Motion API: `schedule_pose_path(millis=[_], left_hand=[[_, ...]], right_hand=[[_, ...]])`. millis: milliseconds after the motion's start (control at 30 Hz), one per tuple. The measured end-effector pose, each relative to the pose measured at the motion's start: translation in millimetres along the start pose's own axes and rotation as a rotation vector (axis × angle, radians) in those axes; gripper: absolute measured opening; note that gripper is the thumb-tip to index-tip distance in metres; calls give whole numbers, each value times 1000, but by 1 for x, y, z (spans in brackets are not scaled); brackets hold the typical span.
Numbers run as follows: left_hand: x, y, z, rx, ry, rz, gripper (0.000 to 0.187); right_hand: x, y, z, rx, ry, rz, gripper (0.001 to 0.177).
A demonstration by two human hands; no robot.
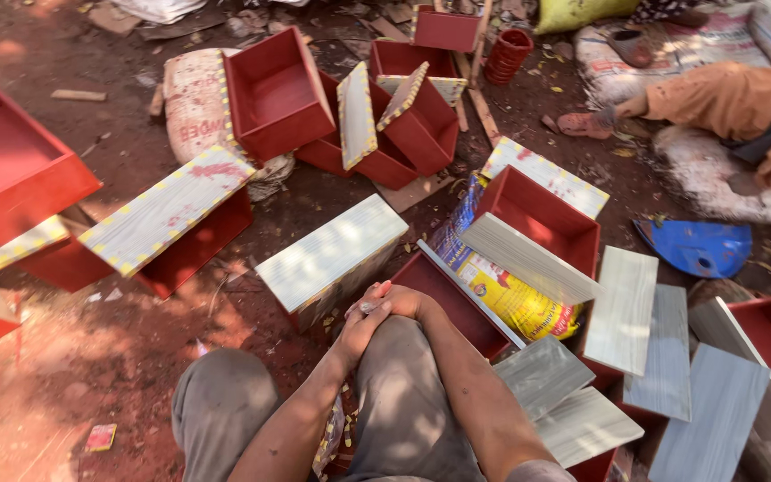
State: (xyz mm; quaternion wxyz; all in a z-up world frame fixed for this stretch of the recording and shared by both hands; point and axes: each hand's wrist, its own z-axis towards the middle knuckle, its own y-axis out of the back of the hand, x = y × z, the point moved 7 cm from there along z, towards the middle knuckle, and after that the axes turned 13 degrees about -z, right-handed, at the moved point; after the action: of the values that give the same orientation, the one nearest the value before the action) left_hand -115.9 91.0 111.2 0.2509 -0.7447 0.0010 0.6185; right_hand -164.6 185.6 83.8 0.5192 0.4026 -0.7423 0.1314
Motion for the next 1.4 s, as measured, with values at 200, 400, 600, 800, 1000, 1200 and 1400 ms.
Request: schedule_pose_path(millis=[200,400,600,800,1000,1200,1400], left_hand=[[-1,-5,3,69,-132,-25,55],[-23,-14,-12,44,-175,7,56],[-28,-30,-9,146,-311,57,58],[-11,-44,-6,110,-287,21,65],[1,-25,-1,32,-95,-96,67],[-10,-16,-17,19,-10,-97,65],[-16,-20,-16,25,-49,-40,61]], right_hand=[[-40,20,7,-48,16,37,32],[-47,26,10,-71,-2,226,35],[-9,23,-3,62,34,238,46],[15,18,-28,117,80,231,49],[-5,2,0,122,27,219,49],[-32,12,12,94,56,178,47],[-57,18,11,-9,65,174,39]])
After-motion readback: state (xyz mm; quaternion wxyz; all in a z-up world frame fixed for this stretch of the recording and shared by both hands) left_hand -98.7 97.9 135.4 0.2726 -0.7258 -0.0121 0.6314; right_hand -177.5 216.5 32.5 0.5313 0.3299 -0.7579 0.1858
